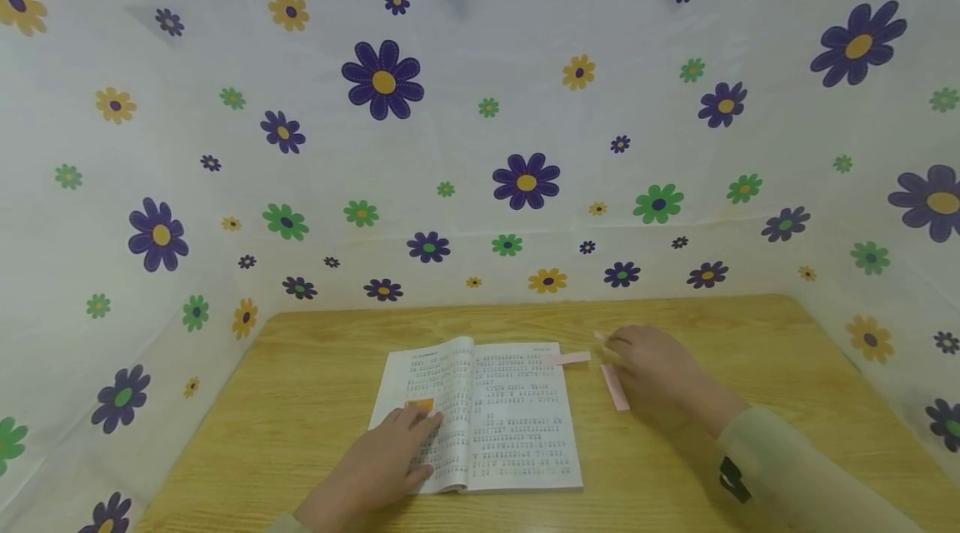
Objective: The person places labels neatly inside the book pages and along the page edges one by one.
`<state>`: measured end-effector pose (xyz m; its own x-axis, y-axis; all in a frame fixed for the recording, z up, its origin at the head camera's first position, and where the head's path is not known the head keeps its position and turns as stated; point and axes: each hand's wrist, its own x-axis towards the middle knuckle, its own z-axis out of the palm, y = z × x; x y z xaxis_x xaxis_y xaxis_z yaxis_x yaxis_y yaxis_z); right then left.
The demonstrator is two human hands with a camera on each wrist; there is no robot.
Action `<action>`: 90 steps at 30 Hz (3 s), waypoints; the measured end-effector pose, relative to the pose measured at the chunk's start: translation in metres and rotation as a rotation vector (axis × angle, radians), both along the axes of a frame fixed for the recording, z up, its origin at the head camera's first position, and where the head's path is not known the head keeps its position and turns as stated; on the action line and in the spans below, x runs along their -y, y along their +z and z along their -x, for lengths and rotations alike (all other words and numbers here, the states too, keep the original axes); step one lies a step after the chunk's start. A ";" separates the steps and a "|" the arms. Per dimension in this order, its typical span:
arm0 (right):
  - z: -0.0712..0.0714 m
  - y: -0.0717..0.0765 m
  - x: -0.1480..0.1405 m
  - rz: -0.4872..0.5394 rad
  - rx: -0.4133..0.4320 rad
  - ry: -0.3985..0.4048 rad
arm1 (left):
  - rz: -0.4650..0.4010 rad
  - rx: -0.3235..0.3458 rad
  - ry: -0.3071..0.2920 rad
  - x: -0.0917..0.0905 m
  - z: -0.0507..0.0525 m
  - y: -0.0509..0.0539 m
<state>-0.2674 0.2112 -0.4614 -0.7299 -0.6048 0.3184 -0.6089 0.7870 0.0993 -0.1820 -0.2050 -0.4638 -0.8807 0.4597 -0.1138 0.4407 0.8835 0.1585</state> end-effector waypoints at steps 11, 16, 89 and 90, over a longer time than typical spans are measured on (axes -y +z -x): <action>-0.006 0.009 0.002 -0.061 0.021 -0.044 | -0.003 -0.015 -0.015 0.000 0.000 0.001; -0.008 0.011 0.003 -0.118 -0.018 -0.021 | -0.008 0.002 -0.004 0.000 -0.001 0.002; -0.003 0.008 0.035 0.078 -0.083 0.095 | 0.006 0.008 0.010 0.000 -0.001 0.000; -0.002 0.007 0.035 0.073 -0.088 0.100 | 0.007 0.009 0.012 0.000 -0.001 0.000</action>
